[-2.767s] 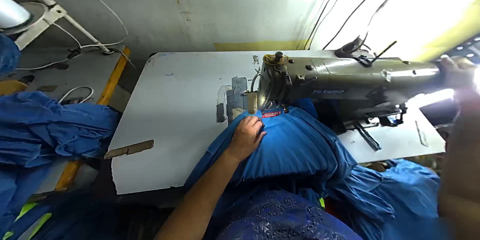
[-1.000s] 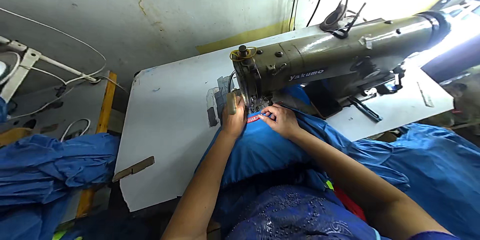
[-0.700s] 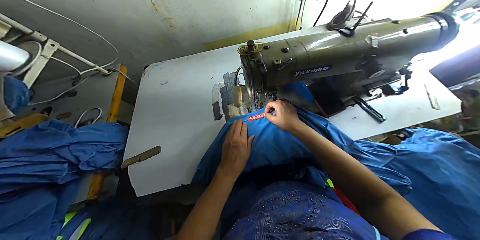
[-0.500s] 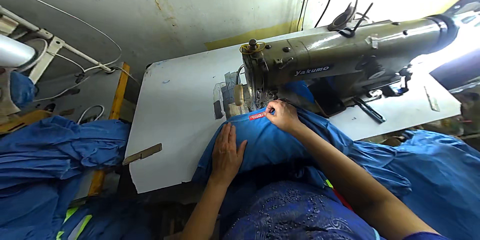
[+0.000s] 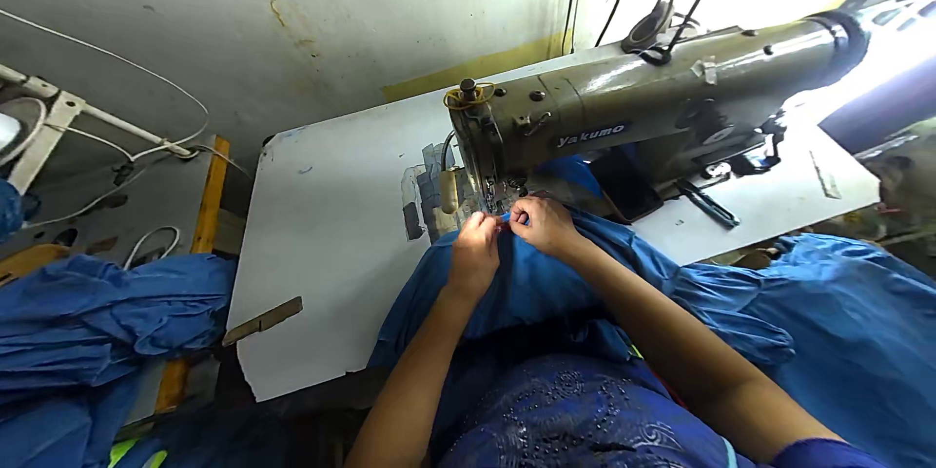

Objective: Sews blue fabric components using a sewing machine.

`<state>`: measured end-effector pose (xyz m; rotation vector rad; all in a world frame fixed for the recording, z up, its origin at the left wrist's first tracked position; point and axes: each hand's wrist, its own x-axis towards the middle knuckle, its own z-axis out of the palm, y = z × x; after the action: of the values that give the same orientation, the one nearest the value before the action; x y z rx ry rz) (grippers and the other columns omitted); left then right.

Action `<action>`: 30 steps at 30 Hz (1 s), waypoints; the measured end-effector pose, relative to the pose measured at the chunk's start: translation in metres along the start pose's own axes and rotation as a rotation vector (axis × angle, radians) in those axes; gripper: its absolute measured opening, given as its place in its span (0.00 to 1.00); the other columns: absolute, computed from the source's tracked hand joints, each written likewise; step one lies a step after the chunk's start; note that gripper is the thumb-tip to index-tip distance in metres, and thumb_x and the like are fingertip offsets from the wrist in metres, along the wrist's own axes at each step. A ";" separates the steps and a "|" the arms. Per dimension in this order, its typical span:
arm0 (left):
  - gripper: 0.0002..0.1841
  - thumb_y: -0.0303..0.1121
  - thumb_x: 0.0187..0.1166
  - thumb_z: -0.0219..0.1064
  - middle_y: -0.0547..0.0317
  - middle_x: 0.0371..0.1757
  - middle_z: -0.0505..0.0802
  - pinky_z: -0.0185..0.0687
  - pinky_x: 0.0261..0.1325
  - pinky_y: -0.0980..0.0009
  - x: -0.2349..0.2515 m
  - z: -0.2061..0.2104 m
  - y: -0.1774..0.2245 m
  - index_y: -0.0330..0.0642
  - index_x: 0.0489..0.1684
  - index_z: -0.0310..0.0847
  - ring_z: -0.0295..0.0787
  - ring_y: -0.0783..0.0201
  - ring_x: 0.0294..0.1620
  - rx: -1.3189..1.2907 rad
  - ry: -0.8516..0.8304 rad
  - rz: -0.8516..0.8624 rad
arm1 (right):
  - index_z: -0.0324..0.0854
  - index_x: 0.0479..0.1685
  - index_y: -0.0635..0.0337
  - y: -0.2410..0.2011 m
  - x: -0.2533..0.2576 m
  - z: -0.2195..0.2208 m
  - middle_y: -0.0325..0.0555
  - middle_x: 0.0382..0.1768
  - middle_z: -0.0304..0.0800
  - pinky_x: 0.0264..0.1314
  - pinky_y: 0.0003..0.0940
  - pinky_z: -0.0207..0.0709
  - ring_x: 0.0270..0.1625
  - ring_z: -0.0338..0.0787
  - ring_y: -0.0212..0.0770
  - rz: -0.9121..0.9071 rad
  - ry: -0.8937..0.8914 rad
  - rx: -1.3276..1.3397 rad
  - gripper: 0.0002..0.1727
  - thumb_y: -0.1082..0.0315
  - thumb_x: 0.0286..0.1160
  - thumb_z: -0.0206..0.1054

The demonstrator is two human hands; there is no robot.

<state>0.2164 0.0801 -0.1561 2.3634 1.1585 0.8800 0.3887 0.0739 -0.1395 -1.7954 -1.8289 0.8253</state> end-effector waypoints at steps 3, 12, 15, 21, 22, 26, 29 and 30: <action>0.04 0.22 0.73 0.71 0.43 0.40 0.91 0.88 0.53 0.53 0.014 0.005 -0.015 0.30 0.38 0.90 0.91 0.50 0.43 -0.096 -0.035 -0.056 | 0.89 0.41 0.64 0.003 0.000 -0.002 0.53 0.39 0.91 0.54 0.55 0.78 0.48 0.89 0.51 0.004 -0.014 0.027 0.10 0.65 0.79 0.69; 0.05 0.32 0.74 0.75 0.53 0.41 0.95 0.85 0.57 0.52 0.022 0.008 -0.022 0.41 0.35 0.95 0.92 0.58 0.47 -0.135 -0.108 -0.143 | 0.78 0.65 0.69 0.019 -0.010 -0.007 0.51 0.41 0.88 0.45 0.37 0.85 0.35 0.88 0.40 -0.011 0.028 0.277 0.16 0.74 0.81 0.62; 0.06 0.34 0.75 0.75 0.53 0.42 0.94 0.82 0.58 0.50 0.029 0.002 -0.015 0.40 0.37 0.94 0.91 0.56 0.48 -0.115 -0.185 -0.221 | 0.80 0.65 0.67 0.033 -0.031 -0.001 0.51 0.48 0.90 0.42 0.33 0.85 0.35 0.88 0.36 -0.082 0.188 0.302 0.17 0.70 0.82 0.63; 0.12 0.37 0.80 0.71 0.44 0.52 0.93 0.79 0.64 0.42 0.043 -0.009 0.010 0.37 0.49 0.90 0.90 0.45 0.58 0.062 -0.387 -0.351 | 0.83 0.60 0.70 0.040 -0.053 0.000 0.56 0.52 0.91 0.43 0.28 0.84 0.38 0.90 0.35 -0.113 0.291 0.286 0.17 0.67 0.80 0.66; 0.12 0.36 0.80 0.70 0.43 0.53 0.93 0.79 0.66 0.41 0.043 -0.009 0.013 0.37 0.50 0.90 0.89 0.44 0.60 0.066 -0.392 -0.361 | 0.83 0.60 0.70 0.037 -0.053 0.000 0.55 0.52 0.91 0.43 0.27 0.84 0.38 0.90 0.35 -0.116 0.280 0.285 0.17 0.67 0.80 0.66; 0.08 0.32 0.78 0.73 0.46 0.44 0.92 0.79 0.61 0.45 0.034 -0.009 0.000 0.35 0.42 0.88 0.89 0.50 0.51 -0.180 -0.274 -0.360 | 0.80 0.64 0.70 0.018 -0.038 0.007 0.58 0.56 0.90 0.41 0.31 0.82 0.40 0.90 0.38 -0.138 0.210 0.311 0.20 0.68 0.77 0.70; 0.05 0.26 0.74 0.75 0.57 0.32 0.91 0.84 0.48 0.66 0.028 -0.009 -0.018 0.33 0.36 0.87 0.87 0.69 0.36 -0.456 -0.195 -0.310 | 0.75 0.72 0.69 0.009 -0.022 0.020 0.53 0.52 0.91 0.44 0.32 0.85 0.37 0.90 0.36 -0.121 0.143 0.406 0.25 0.70 0.76 0.69; 0.04 0.24 0.73 0.75 0.58 0.31 0.90 0.84 0.46 0.71 0.027 -0.009 -0.020 0.31 0.35 0.87 0.86 0.73 0.34 -0.517 -0.181 -0.315 | 0.75 0.72 0.68 0.008 -0.018 0.025 0.51 0.48 0.92 0.45 0.32 0.85 0.35 0.90 0.34 -0.114 0.154 0.444 0.24 0.72 0.76 0.69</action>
<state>0.2117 0.1141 -0.1502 1.7479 1.0397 0.7298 0.3785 0.0528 -0.1614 -1.4193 -1.4918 0.9335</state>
